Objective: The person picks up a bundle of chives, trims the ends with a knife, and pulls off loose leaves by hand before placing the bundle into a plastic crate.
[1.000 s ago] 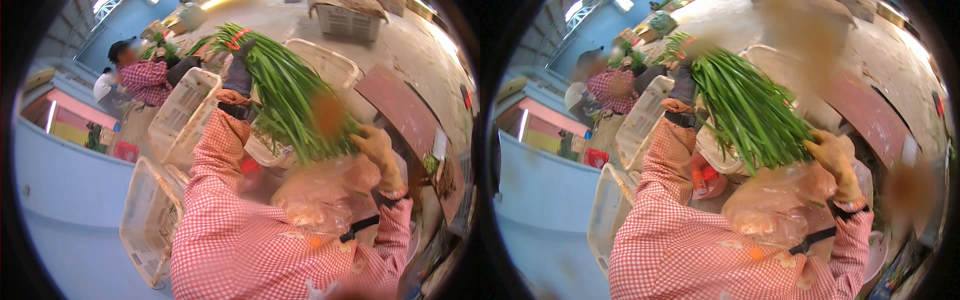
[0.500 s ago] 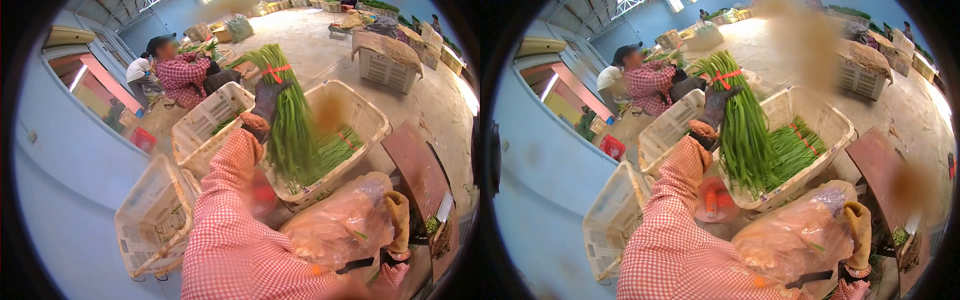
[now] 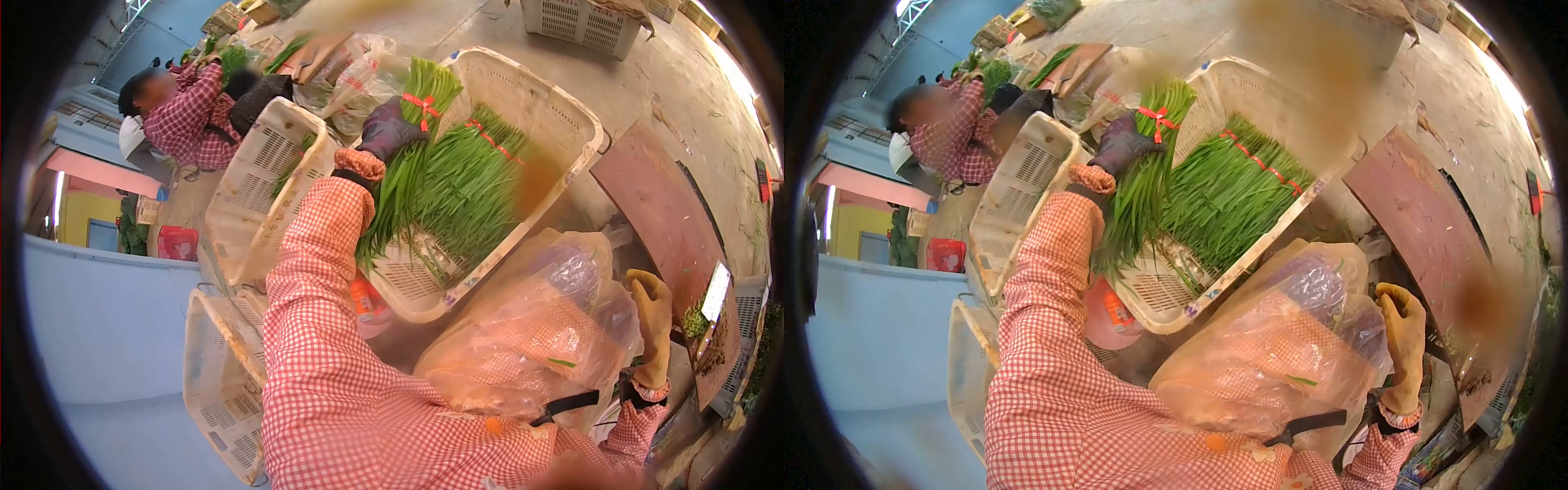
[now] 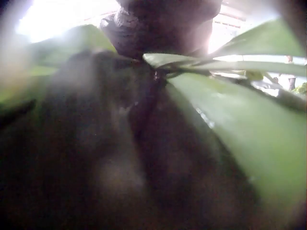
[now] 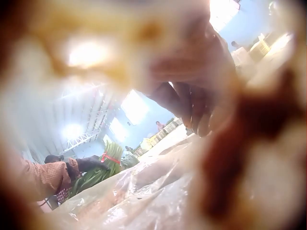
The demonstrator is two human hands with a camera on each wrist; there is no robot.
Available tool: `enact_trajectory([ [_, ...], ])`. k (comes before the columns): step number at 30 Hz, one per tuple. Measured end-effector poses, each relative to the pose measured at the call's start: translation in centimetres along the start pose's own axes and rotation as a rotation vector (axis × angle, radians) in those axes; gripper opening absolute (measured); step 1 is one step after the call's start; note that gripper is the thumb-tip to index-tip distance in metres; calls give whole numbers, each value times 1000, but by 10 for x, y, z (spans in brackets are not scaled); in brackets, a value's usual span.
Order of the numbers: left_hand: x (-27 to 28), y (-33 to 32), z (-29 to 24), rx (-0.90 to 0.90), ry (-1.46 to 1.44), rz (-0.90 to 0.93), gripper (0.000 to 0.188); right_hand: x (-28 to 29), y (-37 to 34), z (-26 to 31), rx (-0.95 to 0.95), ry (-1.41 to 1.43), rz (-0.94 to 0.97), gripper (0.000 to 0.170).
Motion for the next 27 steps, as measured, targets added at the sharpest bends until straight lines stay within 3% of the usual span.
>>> enact_trajectory([
  [3, -29, 14, -7, 2, -88, 189, 90, 1, 10, 1, 9, -63, -2, 22],
  [10, -48, 34, 20, -23, -398, 112, 91, -16, 47, 30, 30, -111, 35, 22],
  [11, -28, 19, 10, -93, -322, -26, 84, -18, 52, 27, 34, -109, 36, 22],
  [14, -21, 17, 24, 9, -554, 71, 82, -21, 65, 31, 50, -94, 47, 22],
  [18, -3, -4, 10, -126, -1014, -137, 65, -54, 74, 96, 143, -72, 82, 21],
  [19, 6, -4, 8, -232, -960, -289, 57, -62, 76, 110, 194, -74, 94, 21],
  [22, -9, -20, 17, -118, -1558, -431, 50, -82, 86, 110, 275, -112, 152, 21],
  [23, -45, -9, 46, -63, -1748, -457, 43, -88, 87, 108, 255, -118, 159, 22],
  [25, -84, -32, 40, 66, -1923, -471, 38, -92, 89, 104, 236, -156, 176, 22],
  [27, -143, -40, 40, 245, -2218, -374, 41, -92, 89, 96, 208, -169, 188, 22],
])
Point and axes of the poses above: each hand's wrist, its own y-axis towards the middle knuckle, its own x-axis out of the back of the hand, z = x × y, the point moved 7 cm from there along y, towards the middle knuckle, and after that the axes turned 3 degrees about z, right-handed, at the moved point
